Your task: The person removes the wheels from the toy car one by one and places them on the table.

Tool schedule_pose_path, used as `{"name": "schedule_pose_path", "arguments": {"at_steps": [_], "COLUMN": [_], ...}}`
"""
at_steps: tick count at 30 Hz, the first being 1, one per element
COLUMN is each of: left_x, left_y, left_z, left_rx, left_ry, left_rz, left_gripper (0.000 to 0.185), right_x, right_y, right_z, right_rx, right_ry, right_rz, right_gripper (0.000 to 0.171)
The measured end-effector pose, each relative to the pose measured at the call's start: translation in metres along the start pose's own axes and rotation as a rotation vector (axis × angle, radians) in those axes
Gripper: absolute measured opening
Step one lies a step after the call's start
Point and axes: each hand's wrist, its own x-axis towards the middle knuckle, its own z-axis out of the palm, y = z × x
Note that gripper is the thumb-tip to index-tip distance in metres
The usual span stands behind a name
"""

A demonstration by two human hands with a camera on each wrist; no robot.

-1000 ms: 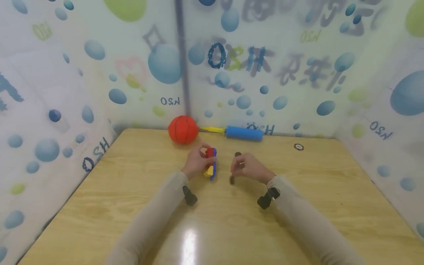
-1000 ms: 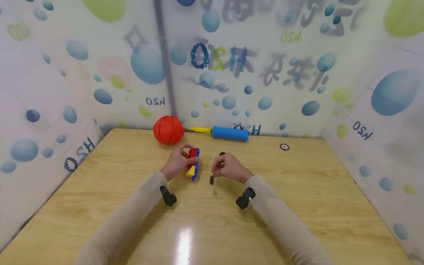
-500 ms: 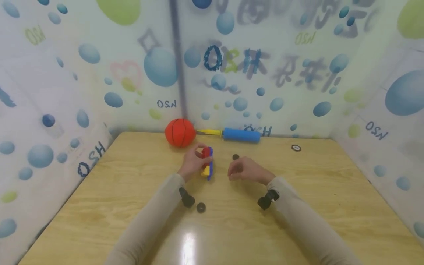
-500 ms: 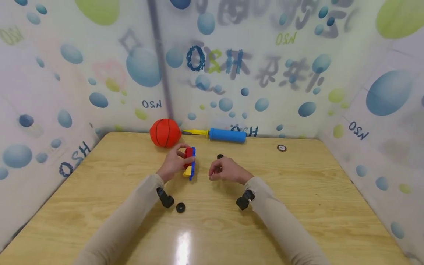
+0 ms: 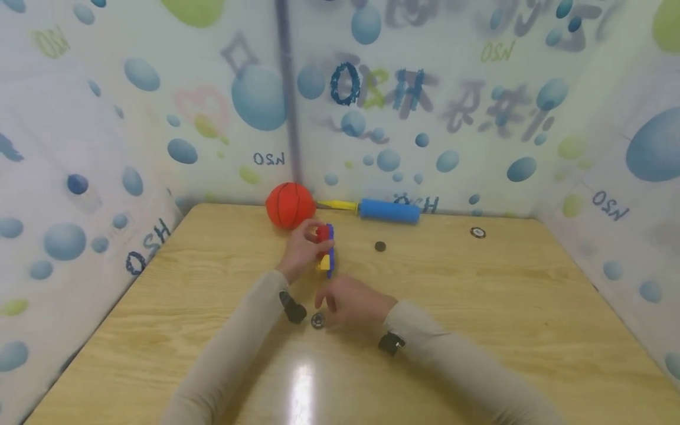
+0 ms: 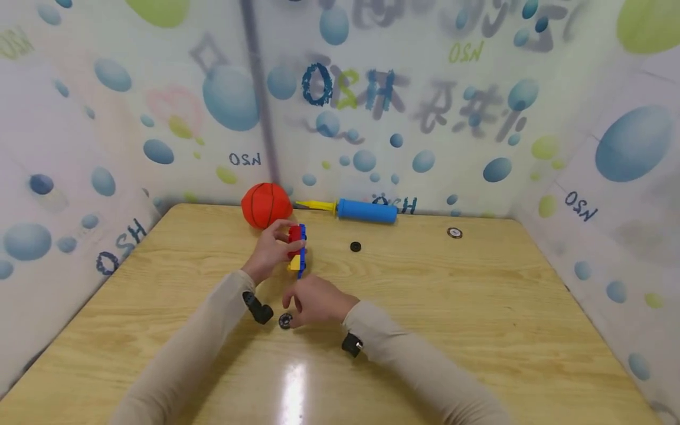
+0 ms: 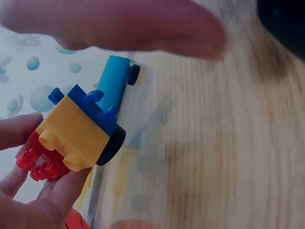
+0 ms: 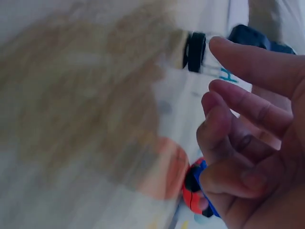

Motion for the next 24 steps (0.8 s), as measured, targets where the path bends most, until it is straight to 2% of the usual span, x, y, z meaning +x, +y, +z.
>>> {"name": "schedule_pose_path", "arguments": {"at_steps": [3,10,17,24], "left_x": [0.0,0.0,0.0,0.0], "left_y": [-0.001,0.001,0.0,-0.001], "left_z": [-0.002,-0.003,-0.002,0.001], "left_rx": [-0.009,-0.012,-0.03,-0.058], "left_ry": [-0.009,-0.03,-0.043,-0.057], "left_rz": [-0.012,-0.051,-0.042,-0.014], "left_gripper": [0.049,0.049,0.049,0.048], "right_x": [0.003,0.007,-0.004,-0.018], "right_y": [-0.005,-0.006,0.013,0.038], "right_z": [0.007,0.013,0.006,-0.004], "right_rx": [-0.026,-0.067,0.018,0.096], "right_ry": [0.012,0.024,0.027,0.075], "right_rz": [0.009,-0.032,0.026,0.052], "right_gripper": [0.025,0.016,0.02,0.025]}}
